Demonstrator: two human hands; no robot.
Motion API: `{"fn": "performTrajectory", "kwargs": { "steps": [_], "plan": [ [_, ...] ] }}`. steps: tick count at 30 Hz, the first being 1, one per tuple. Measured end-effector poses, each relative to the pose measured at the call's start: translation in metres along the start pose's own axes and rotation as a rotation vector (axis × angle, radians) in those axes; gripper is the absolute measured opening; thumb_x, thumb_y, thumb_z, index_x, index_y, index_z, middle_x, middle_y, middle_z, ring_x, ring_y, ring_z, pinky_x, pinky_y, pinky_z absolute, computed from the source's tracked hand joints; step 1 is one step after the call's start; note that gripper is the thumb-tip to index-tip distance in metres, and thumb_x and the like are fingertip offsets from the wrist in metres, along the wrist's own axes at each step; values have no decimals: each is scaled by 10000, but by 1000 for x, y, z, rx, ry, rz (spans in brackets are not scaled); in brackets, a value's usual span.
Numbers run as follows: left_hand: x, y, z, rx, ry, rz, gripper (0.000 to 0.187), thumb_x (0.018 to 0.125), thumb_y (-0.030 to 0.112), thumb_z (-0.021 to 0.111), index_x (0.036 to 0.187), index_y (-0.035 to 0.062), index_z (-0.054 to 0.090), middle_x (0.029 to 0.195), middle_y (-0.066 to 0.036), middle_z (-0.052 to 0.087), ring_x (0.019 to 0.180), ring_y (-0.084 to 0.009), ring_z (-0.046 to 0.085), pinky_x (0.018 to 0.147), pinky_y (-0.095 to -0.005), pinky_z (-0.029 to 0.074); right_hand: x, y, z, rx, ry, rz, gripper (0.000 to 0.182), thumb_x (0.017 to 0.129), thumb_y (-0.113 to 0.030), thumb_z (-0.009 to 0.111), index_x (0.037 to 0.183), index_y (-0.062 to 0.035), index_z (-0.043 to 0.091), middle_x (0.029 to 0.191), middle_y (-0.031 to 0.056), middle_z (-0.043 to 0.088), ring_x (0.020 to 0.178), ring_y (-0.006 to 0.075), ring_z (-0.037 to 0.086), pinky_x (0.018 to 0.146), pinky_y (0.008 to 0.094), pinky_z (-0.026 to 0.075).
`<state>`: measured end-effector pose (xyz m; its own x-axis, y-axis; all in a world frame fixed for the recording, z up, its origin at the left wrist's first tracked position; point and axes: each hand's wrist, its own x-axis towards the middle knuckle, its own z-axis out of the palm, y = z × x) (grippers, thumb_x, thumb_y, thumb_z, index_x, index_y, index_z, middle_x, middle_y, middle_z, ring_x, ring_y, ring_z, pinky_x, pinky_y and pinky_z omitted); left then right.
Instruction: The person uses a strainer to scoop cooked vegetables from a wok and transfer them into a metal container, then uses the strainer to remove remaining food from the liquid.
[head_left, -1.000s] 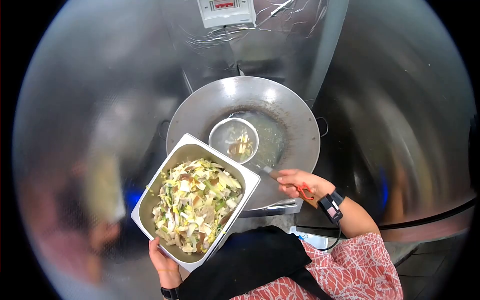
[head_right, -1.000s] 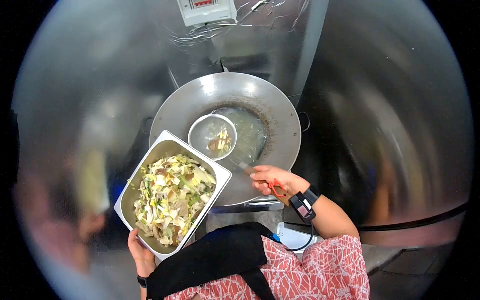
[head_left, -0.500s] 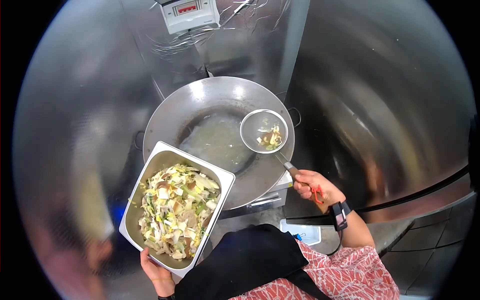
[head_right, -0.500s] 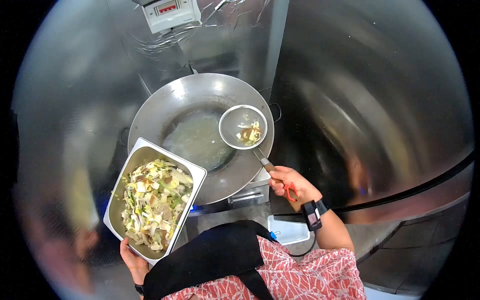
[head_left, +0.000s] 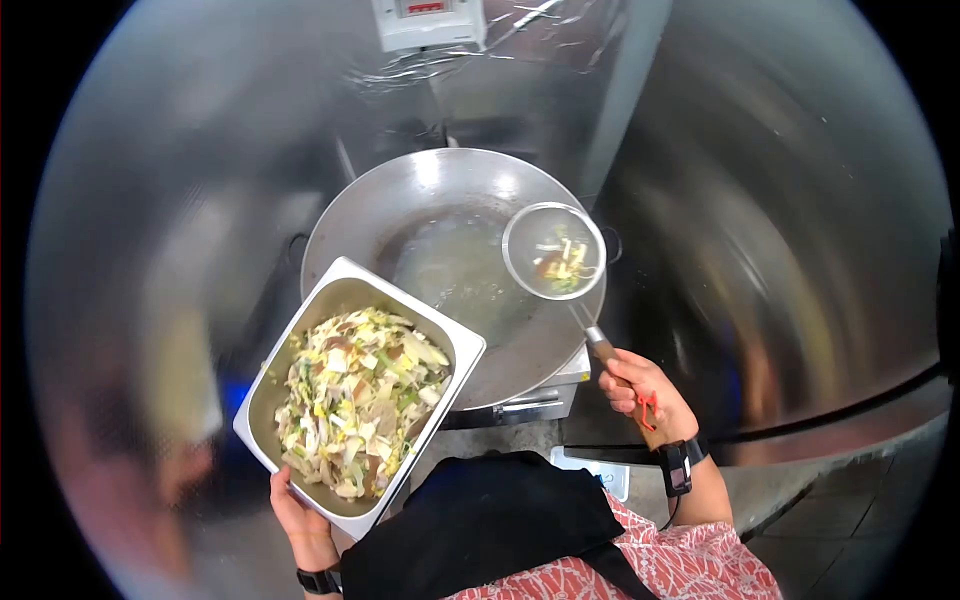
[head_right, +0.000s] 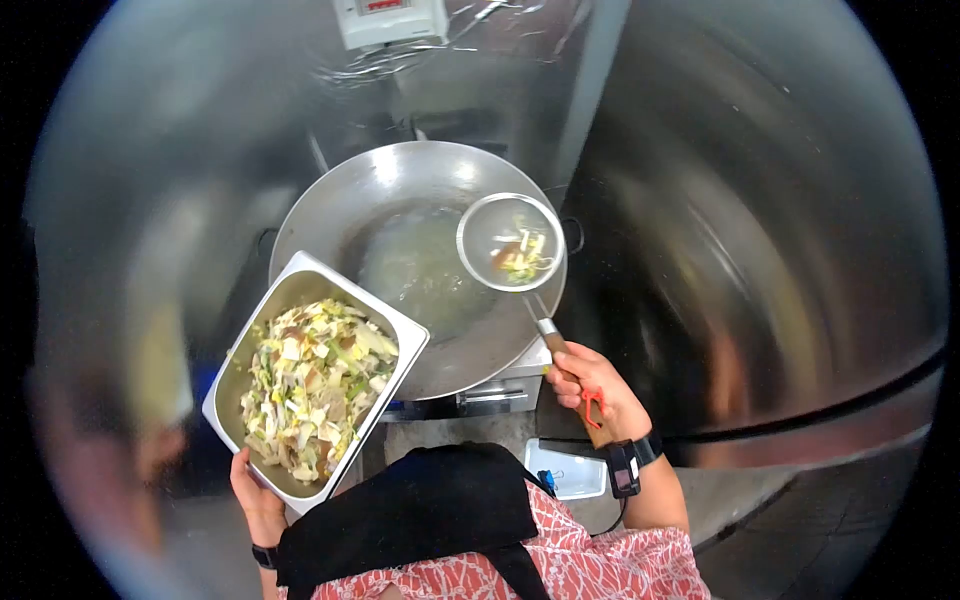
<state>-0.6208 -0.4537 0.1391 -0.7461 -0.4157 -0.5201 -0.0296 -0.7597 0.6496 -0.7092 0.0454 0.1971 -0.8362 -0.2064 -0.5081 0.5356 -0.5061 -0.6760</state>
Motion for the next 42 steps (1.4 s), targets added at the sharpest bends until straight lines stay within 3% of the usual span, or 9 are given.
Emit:
{"fn": "performTrajectory", "kwargs": {
  "steps": [5,14,15,17,18,21,30,40,42],
  "plan": [
    [3,-4,-4,-73,13,72,236,846,95,533,1075,41,548,1102,-130,607,1021,-273,605,898,-407,506,12,8,-14,-102,110,19,102,953,-113,518,1034,-66,476,702,39,538,496,55,415,401,197,348],
    [-4,-5,4,-23,6,176,272,849,51,520,1118,17,531,1094,-131,608,997,-251,613,878,-368,513,-20,1,79,-738,7,-349,636,936,-73,529,1484,-114,209,720,19,526,465,72,469,410,234,406],
    [-4,-5,4,-21,5,191,270,850,47,521,1117,16,532,1091,-131,610,994,-249,615,876,-366,515,-22,3,85,-1004,57,-397,622,908,-73,573,1457,-100,282,790,92,601,541,160,582,470,286,463],
    [-3,-6,3,-20,4,222,265,852,40,523,1115,12,533,1084,-132,614,988,-247,618,873,-363,518,-4,16,84,-1515,-46,-929,624,871,-60,605,1434,-100,339,855,171,626,675,287,644,568,337,505],
    [-3,-7,2,-28,18,227,270,851,29,528,1120,8,534,1072,-139,619,984,-246,619,872,-365,519,-6,18,90,-1552,-96,-874,636,841,-56,626,1420,-104,368,883,189,612,770,364,624,637,376,518],
    [-6,-5,7,-46,27,202,282,848,23,527,1129,-1,532,1066,-146,621,979,-246,621,870,-367,520,3,29,90,-1791,-181,-1007,639,826,-71,649,1407,-89,386,889,145,614,732,348,623,618,407,514],
    [0,-9,2,-53,58,234,221,837,7,515,1056,21,536,997,-130,633,883,-226,630,820,-356,539,8,35,96,-1525,-183,-990,630,835,-24,631,1395,-2,343,1222,242,568,971,384,635,795,388,539],
    [-9,-5,13,-37,54,249,220,832,5,516,1051,20,528,989,-121,635,868,-216,632,809,-352,543,40,45,56,-1554,-234,-661,635,873,-78,607,1438,-74,317,1077,258,610,923,419,631,764,369,506],
    [-8,-7,12,-54,69,257,225,831,4,519,1056,15,527,994,-123,637,875,-217,634,811,-352,543,32,49,65,-1595,-217,-758,623,872,-63,598,1431,-57,325,1068,252,614,902,415,629,755,367,507]
  ]
}}
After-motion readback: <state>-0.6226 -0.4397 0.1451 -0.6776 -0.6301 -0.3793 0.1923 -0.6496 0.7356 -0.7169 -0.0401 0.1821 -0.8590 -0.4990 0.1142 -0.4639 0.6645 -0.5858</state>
